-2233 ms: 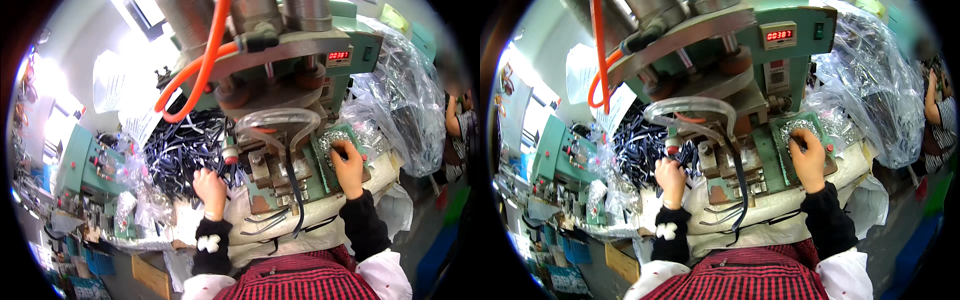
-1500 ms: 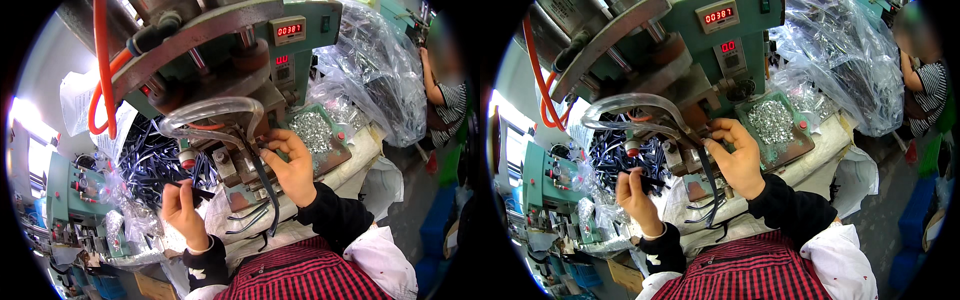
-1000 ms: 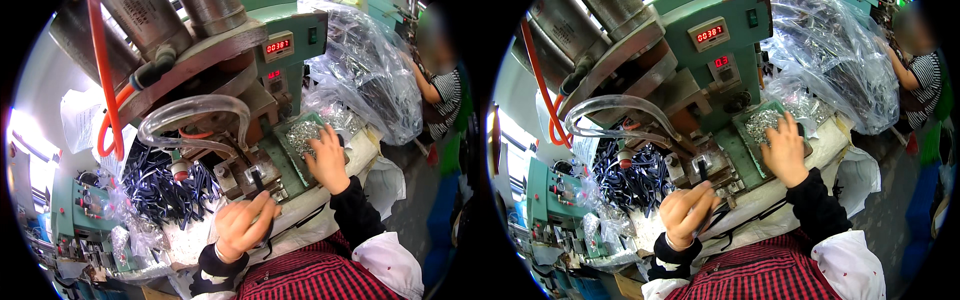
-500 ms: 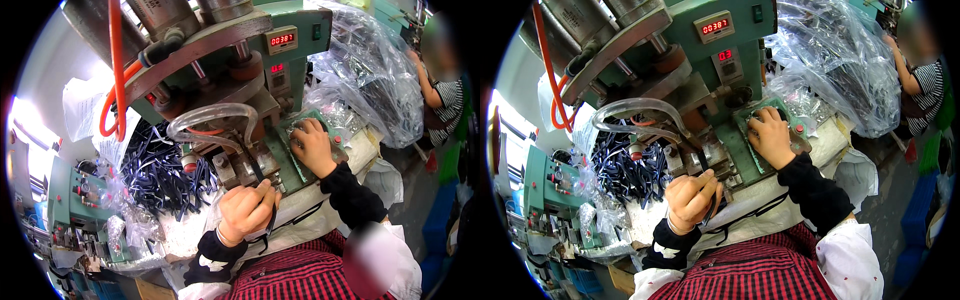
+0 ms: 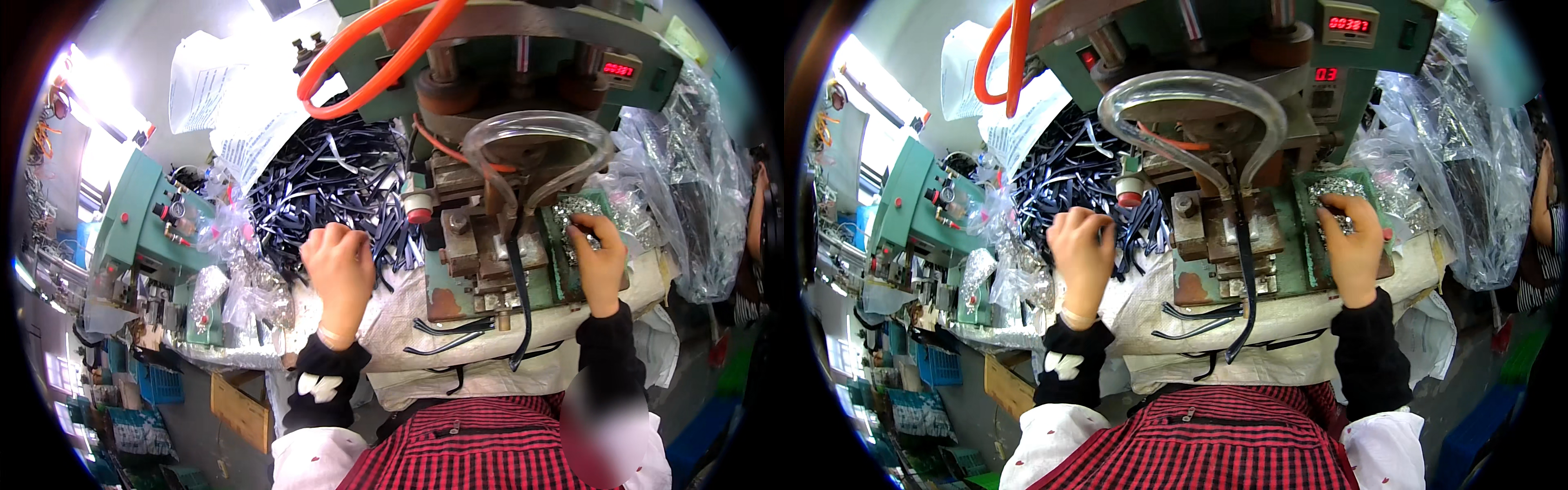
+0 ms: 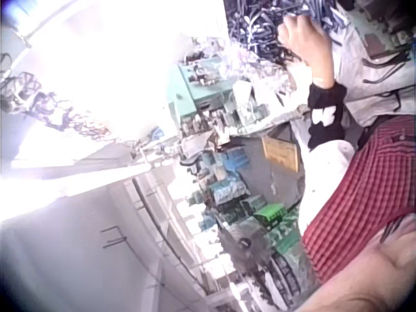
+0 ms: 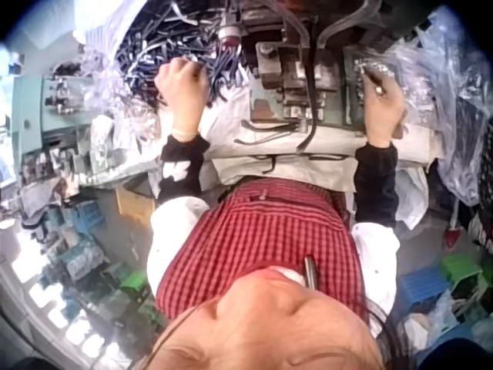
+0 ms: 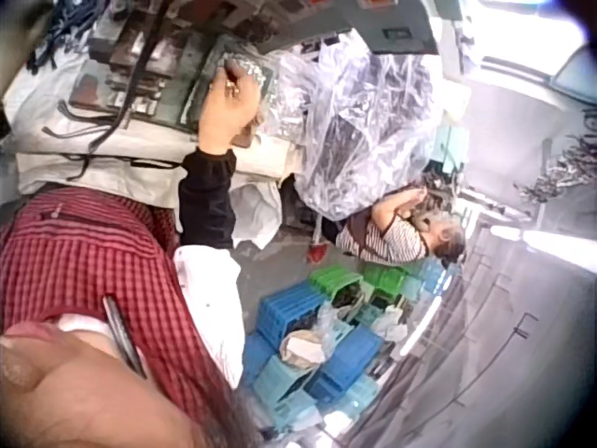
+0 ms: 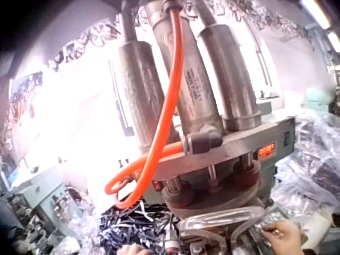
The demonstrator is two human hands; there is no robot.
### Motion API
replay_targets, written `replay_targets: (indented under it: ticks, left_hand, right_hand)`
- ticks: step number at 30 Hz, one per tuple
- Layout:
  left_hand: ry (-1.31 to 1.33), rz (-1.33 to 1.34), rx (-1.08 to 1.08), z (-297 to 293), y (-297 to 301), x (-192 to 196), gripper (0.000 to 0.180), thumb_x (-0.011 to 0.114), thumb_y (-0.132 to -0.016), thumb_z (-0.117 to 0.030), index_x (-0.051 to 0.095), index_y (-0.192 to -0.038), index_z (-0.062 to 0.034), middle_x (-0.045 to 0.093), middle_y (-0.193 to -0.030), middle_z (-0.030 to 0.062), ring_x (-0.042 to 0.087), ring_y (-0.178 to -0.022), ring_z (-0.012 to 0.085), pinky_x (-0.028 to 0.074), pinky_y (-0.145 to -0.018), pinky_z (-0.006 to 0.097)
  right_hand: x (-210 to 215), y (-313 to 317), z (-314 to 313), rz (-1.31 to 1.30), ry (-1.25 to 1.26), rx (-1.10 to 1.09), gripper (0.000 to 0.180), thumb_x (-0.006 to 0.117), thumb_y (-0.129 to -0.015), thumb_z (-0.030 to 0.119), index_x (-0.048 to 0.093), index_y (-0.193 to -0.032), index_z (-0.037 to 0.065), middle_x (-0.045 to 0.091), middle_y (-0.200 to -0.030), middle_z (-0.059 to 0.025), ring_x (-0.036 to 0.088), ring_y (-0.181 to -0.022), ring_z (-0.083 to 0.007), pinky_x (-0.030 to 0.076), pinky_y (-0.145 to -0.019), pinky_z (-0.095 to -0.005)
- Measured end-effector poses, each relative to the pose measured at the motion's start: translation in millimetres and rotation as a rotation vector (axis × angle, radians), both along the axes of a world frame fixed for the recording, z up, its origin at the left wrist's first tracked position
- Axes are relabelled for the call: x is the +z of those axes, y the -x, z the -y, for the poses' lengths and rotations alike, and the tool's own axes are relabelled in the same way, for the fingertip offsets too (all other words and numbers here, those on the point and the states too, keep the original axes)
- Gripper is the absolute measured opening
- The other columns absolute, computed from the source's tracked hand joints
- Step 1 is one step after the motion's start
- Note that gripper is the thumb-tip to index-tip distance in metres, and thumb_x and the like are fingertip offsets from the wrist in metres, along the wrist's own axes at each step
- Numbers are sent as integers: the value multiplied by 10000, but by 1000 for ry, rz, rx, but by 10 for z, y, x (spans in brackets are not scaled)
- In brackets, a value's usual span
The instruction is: The person repeatedly picks up small metal pieces and black plastic strips, places them into a press machine, and removes the assembled components. The process is continuous and repetitive throughout the clip.
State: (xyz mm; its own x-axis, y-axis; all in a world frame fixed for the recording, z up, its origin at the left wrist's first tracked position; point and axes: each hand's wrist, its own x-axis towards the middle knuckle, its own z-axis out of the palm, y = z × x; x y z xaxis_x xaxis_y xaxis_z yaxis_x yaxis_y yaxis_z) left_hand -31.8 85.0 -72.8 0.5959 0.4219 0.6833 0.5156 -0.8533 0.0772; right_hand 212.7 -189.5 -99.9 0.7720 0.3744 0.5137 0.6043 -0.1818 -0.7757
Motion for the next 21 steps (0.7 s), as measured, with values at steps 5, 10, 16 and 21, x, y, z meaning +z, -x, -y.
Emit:
replay_targets:
  ticks: [5,10,16,21]
  left_hand:
    - [106,-294,325,-338,-81,-894,153,827,-687,-223,735,-747,-117,639,-893,63,597,-942,304,476,-773,444]
    - [225,50,109,-313,197,-570,63,750,-845,-106,715,-877,-64,702,-807,92,658,-746,286,506,-684,394]
    - [1137,384,-333,-131,220,-353,352,617,-999,-23,543,-1342,-34,751,-849,75,642,-719,71,456,-681,192]
    - [1320,553,-367,363,146,-346,428,627,-998,-62,545,-1417,-33,748,-835,84,598,-567,81,468,-512,202]
  right_hand:
    - [-265,-69,36,-59,-21,-127,144,702,-889,1,715,-1032,-9,716,-949,-95,669,-900,-201,511,-837,-308]
    - [-344,35,680,-319,-210,-144,120,670,-912,-41,707,-1025,-24,696,-953,-45,629,-918,-116,472,-875,-245]
    - [490,423,-33,-17,-124,222,158,702,-846,-47,740,-993,-6,728,-1001,-140,686,-898,-242,523,-815,-327]
    - [249,642,-560,-333,-403,246,200,725,-847,-42,682,-1039,-5,702,-989,-90,677,-912,-183,528,-837,-289]
